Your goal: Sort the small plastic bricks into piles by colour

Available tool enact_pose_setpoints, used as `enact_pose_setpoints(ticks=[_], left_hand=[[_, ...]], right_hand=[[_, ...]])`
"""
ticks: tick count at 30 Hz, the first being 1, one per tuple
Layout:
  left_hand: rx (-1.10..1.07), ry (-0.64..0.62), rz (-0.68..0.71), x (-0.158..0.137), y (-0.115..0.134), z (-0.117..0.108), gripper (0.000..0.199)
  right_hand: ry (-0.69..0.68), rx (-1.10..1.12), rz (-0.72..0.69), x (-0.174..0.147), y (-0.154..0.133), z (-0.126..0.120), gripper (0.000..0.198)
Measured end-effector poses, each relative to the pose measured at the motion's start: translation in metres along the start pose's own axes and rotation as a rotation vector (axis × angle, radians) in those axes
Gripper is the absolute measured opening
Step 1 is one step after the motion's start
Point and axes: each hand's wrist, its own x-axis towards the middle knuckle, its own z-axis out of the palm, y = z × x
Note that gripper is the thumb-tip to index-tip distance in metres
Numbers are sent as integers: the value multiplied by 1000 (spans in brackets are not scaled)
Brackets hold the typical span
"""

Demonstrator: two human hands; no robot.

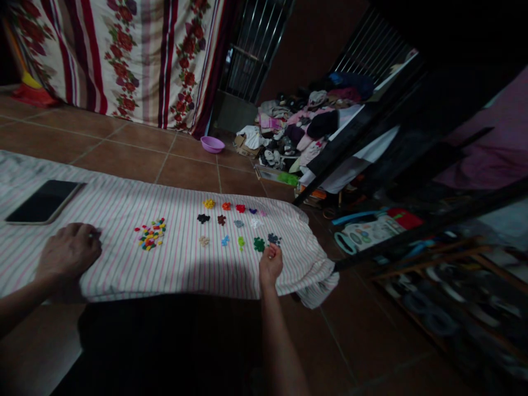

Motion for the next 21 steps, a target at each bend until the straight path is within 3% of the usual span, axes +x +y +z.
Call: enact_pose_setpoints(ticks=[12,21], left_hand=[[27,-13,-5,0,-2,4,27],[-4,-9,-13,1,0,1,28]], right_hand=[[10,-138,29,-4,-4,6,43],[-5,-201,-73,-7,-6,6,48]])
